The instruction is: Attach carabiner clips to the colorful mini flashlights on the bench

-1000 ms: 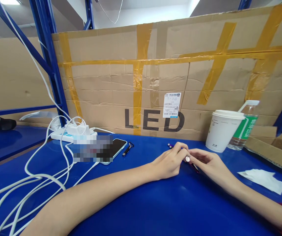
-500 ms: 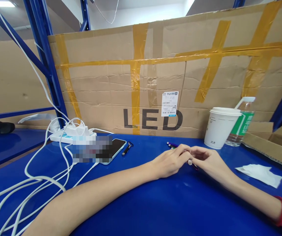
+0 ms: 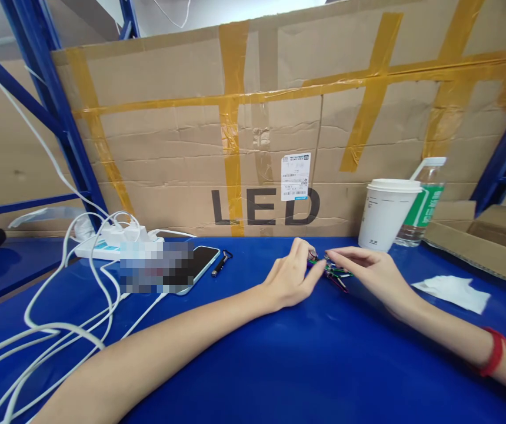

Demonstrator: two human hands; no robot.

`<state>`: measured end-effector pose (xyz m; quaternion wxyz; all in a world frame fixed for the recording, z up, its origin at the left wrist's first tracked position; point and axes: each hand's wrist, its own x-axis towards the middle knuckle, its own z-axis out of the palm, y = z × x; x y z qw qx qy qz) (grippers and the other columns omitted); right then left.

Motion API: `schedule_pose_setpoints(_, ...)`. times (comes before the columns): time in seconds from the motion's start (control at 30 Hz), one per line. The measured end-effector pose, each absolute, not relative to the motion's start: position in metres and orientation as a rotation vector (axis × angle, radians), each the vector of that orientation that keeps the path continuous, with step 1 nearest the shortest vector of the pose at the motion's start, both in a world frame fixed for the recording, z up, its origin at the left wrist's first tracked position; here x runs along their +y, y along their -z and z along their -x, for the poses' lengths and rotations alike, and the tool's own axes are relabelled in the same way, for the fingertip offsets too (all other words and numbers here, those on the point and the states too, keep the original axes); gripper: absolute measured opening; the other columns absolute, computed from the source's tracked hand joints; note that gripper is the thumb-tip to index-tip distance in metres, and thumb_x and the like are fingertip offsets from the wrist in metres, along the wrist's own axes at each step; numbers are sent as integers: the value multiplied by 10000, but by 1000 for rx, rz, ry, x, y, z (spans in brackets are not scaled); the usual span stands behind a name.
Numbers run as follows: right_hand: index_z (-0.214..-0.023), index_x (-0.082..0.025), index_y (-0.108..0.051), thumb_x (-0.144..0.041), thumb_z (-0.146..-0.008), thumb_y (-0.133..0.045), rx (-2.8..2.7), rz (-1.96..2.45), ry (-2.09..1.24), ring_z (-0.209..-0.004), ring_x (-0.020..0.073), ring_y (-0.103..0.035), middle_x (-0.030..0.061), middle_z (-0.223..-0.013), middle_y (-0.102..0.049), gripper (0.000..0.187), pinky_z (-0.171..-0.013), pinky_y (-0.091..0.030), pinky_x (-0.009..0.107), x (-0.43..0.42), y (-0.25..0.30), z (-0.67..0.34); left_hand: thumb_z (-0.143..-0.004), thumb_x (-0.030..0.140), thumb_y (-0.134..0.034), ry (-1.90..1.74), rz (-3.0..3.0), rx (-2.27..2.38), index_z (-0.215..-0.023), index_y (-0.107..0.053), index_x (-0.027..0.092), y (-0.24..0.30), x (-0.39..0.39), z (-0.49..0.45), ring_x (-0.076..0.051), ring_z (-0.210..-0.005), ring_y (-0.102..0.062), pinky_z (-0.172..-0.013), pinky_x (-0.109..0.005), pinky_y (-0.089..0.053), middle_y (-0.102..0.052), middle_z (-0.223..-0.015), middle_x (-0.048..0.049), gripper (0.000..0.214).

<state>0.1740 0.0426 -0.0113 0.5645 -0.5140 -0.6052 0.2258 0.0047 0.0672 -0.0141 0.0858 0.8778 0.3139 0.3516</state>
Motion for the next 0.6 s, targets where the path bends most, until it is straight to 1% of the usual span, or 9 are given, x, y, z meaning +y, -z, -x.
schedule_pose_setpoints(0.07,-775,-196,-726,-498,-598,-703,-1413,1199,-517,-796,243,-661,62,-819,-717,350,-713,-545,336,43,11,-174,-921,315,-238,-1019,-2579,939,-967,-385,214,13,67,-4,-113,-751,-530,-734,-258,-458,-473,-959,-20,185)
schedule_pose_setpoints(0.13,-790,-190,-722,-504,-608,-695,-1403,1190,-508,-813,240,-658,66,-836,-716,363,-726,-541,334,44,12,-175,-927,308,-217,-1005,-2575,937,-973,-397,216,12,67,-5,-113,-757,-524,-753,-252,-448,-472,-973,-21,208)
schedule_pose_setpoints(0.33,-847,-173,-699,-510,-666,-648,-1457,1121,-468,-803,208,-652,72,-873,-706,386,-740,-534,326,45,15,-176,-929,316,-244,-920,-2618,930,-1011,-454,224,15,72,-8,-138,-907,-527,-844,-249,-431,-471,-1030,-33,243)
schedule_pose_setpoints(0.47,-861,-170,-695,-493,-677,-646,-1503,1104,-462,-756,187,-646,63,-845,-702,375,-701,-537,308,43,15,-175,-930,300,-252,-918,-2643,861,-1035,-475,224,16,74,-8,-140,-912,-532,-844,-250,-436,-479,-1027,-35,258)
schedule_pose_setpoints(0.6,-863,-176,-699,-477,-683,-647,-1574,1112,-460,-738,185,-640,55,-819,-698,354,-683,-537,309,41,14,-177,-931,290,-249,-919,-2649,836,-1035,-492,219,16,74,-8,-149,-929,-538,-851,-258,-436,-500,-1027,-40,274)
